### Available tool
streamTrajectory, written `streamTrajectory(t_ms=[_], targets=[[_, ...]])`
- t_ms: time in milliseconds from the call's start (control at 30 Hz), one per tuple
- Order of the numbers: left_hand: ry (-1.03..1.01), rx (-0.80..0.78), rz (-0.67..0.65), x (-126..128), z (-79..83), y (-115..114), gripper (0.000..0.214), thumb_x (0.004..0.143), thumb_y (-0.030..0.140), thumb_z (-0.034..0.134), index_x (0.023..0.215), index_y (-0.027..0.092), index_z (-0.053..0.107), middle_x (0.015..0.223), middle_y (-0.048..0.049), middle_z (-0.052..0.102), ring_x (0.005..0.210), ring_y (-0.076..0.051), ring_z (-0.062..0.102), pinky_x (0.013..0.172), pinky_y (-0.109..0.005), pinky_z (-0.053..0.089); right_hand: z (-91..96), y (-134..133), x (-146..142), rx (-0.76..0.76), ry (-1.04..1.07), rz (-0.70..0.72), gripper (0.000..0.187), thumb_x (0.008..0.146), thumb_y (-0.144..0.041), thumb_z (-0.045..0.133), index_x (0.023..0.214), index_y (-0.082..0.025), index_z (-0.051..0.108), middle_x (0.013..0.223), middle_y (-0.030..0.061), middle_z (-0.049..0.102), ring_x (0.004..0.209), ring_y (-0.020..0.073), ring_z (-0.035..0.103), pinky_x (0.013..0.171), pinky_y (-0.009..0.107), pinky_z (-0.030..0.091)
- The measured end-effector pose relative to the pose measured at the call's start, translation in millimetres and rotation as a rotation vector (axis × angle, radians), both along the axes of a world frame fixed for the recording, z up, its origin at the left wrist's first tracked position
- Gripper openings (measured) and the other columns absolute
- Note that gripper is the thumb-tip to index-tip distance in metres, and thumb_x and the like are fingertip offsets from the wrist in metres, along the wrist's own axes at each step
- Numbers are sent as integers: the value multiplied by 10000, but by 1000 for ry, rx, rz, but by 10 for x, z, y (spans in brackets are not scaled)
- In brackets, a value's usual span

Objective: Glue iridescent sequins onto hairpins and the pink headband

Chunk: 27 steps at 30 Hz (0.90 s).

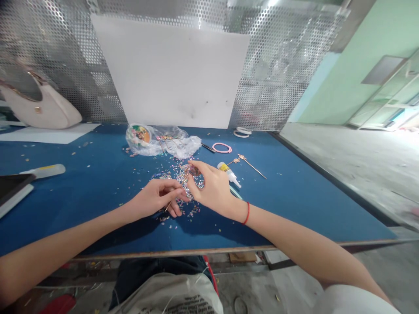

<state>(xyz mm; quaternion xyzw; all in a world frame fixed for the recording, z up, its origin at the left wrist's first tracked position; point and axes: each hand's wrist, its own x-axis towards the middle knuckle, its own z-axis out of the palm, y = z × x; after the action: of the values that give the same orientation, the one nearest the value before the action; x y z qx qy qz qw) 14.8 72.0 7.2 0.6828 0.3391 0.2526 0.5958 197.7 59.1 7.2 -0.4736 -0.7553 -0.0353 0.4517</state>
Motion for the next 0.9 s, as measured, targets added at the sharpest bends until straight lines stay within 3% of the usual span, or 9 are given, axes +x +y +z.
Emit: streamTrajectory(t_ms=[200, 300, 667, 900], targets=[[5, -1, 5, 1, -16, -3, 272, 861, 370, 576, 852, 99, 595, 887, -140, 725, 552, -163, 704, 511, -255, 600, -64, 42, 8, 163, -113, -85, 323, 822, -220, 526, 1088, -115, 677, 852, 73, 762, 600, 163, 674, 585, 279, 510], [-2, 1, 3, 3, -37, 5, 276, 856, 377, 586, 841, 101, 591, 882, -141, 725, 553, -166, 704, 509, -259, 601, -75, 48, 8, 165, -143, -119, 321, 811, -218, 527, 1076, -126, 683, 828, 58, 763, 570, 164, 663, 580, 285, 500], [-9, -18, 3, -5, -60, 16, 292, 851, 387, 604, 839, 96, 591, 871, -147, 726, 553, -162, 699, 506, -263, 597, 35, 34, 22, -172, 52, 19, 280, 769, -171, 514, 995, -155, 678, 822, 38, 728, 687, 162, 664, 608, 267, 492], [-53, -56, -6, -26, -57, 60, 258, 854, 365, 605, 863, 108, 578, 847, -127, 731, 505, -139, 676, 455, -231, 563, 51, 106, 50, -297, 250, 227, 248, 810, -190, 540, 1013, -151, 678, 875, 49, 710, 761, 147, 634, 605, 252, 492]])
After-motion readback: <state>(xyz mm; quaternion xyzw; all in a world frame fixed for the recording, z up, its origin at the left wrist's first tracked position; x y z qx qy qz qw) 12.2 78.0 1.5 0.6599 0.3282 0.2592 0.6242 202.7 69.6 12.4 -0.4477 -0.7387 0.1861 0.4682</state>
